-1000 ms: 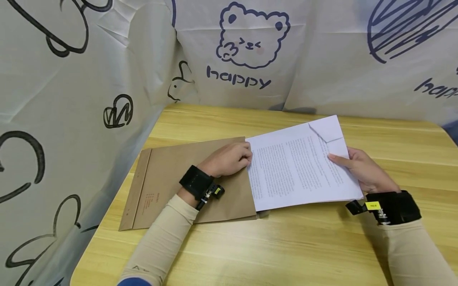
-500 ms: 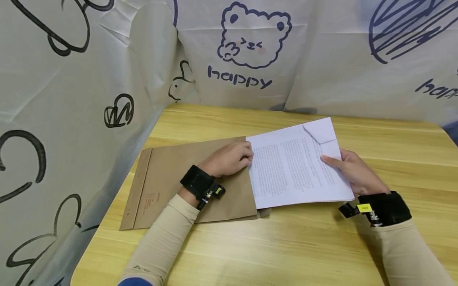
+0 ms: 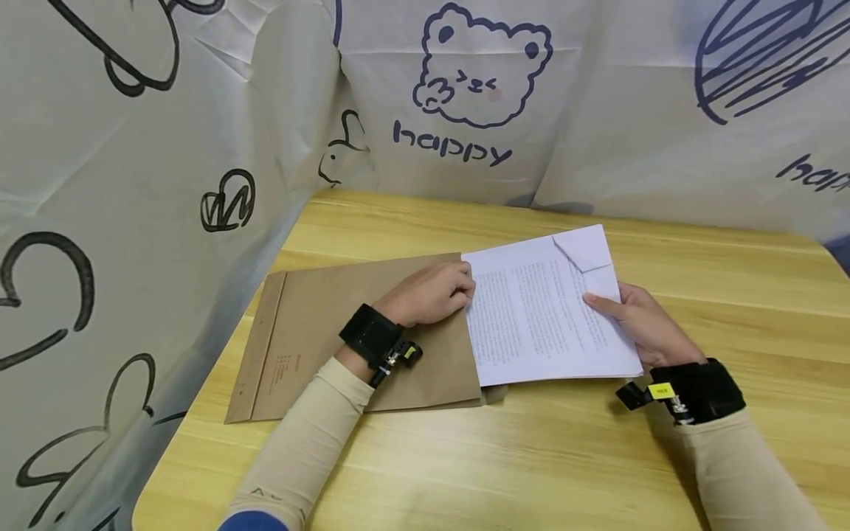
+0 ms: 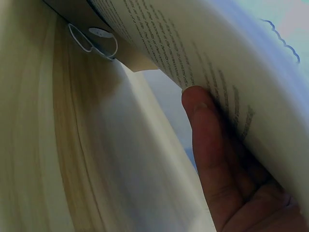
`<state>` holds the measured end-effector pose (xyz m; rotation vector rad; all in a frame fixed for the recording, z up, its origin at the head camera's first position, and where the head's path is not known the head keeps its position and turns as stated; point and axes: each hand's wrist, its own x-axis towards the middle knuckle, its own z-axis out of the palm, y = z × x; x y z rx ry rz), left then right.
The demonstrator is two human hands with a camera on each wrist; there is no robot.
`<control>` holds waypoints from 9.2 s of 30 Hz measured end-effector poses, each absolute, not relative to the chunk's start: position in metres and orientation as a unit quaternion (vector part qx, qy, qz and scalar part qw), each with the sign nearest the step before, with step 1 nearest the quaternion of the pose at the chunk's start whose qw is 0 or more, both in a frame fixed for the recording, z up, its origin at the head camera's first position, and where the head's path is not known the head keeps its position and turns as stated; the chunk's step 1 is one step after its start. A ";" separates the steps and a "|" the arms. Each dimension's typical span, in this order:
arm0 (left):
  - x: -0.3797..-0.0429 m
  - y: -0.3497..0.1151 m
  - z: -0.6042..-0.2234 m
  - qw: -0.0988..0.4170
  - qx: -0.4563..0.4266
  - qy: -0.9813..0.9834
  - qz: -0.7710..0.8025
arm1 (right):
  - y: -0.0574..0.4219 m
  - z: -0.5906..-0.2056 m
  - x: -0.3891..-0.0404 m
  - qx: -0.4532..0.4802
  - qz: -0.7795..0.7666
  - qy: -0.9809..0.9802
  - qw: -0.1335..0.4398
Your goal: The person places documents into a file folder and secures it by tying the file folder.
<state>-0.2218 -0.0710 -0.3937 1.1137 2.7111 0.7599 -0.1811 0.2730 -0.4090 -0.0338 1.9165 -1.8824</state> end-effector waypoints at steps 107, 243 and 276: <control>-0.221 -0.068 -0.392 0.034 0.384 0.892 0.236 | 0.177 -0.411 -0.170 -0.017 -0.643 0.716 0.272; -0.217 -0.044 -0.385 0.034 0.398 0.889 0.225 | 0.211 -0.419 -0.158 -0.049 -0.621 0.743 0.247; -0.255 -0.065 -0.378 0.083 0.169 0.973 0.135 | 0.163 -0.414 -0.131 -0.167 -0.485 0.782 0.354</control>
